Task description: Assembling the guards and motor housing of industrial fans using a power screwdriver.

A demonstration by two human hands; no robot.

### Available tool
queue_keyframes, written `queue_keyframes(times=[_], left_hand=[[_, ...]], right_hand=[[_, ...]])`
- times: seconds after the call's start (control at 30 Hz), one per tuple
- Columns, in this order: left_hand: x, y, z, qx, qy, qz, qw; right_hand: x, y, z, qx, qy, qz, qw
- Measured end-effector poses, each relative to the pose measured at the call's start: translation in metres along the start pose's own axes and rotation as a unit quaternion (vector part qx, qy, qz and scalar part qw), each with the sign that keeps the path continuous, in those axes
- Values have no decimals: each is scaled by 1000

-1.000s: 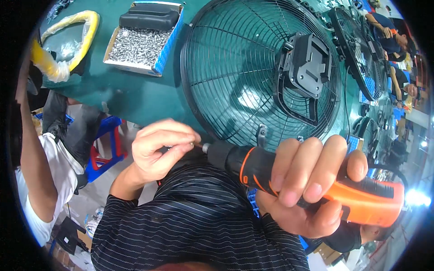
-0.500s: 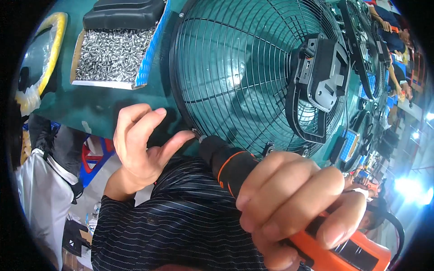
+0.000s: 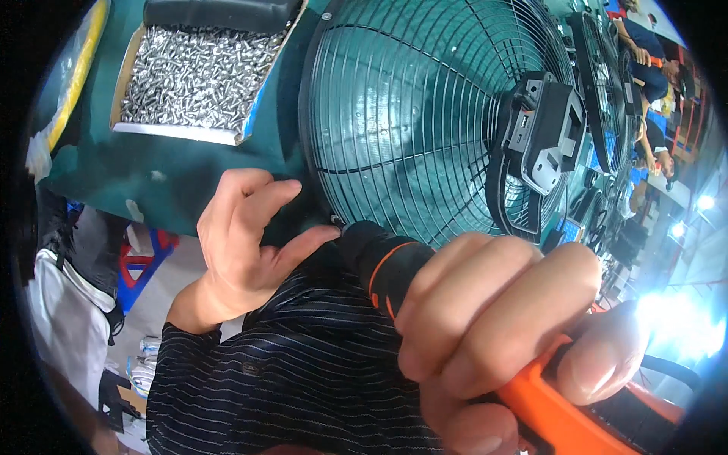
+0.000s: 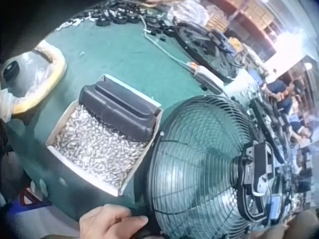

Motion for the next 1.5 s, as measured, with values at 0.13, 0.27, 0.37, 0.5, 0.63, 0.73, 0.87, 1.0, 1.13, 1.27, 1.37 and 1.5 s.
queue_keyframes(times=[0.13, 0.27, 0.37, 0.5, 0.63, 0.73, 0.87, 1.0, 1.13, 1.27, 1.37, 1.5], left_hand=[[0, 1, -1, 17, 4, -13, 1000], [-2, 0, -3, 6, 16, -13, 1000], [-1, 1, -3, -10, 30, -6, 999], [-2, 1, -4, -13, 35, -7, 999], [-2, 0, -4, -17, 31, -8, 999], [-4, -1, -2, -6, 28, -14, 999], [-2, -1, -1, 0, 27, -12, 1000], [-2, -4, -2, 4, 13, -20, 1000], [0, -9, -6, 33, -2, -25, 999], [-3, -4, -10, 29, 29, -16, 999], [-2, -2, -11, 36, 17, -14, 999], [-3, -6, -10, 44, 19, -25, 999]], right_hand=[[4, -2, -1, 9, -5, -11, 1000], [-10, -9, 1, 59, -32, 27, 997], [3, -10, 1, 29, -9, 34, 999], [-12, -23, 3, 15, -10, 2, 1000], [-8, -31, 8, -33, -1, -11, 999], [-9, -39, 7, -12, 51, -30, 998], [-13, -51, 8, -46, 74, -31, 996], [-22, -75, 29, -50, 80, -68, 993], [-32, -78, 33, -66, 86, -103, 989], [-25, -58, 28, -45, 102, -53, 992], [-20, -49, 24, -32, 53, -50, 997], [-7, -41, 20, -35, 69, 85, 993]])
Point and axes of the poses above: each hand's wrist, its own y-axis away from the middle knuckle, its own x-axis out of the back of the hand, z = x × y, the point moved 9 cm from there along -y, towards the middle knuckle, and after that the axes turned 8 degrees about y, right-handed, at the moved point
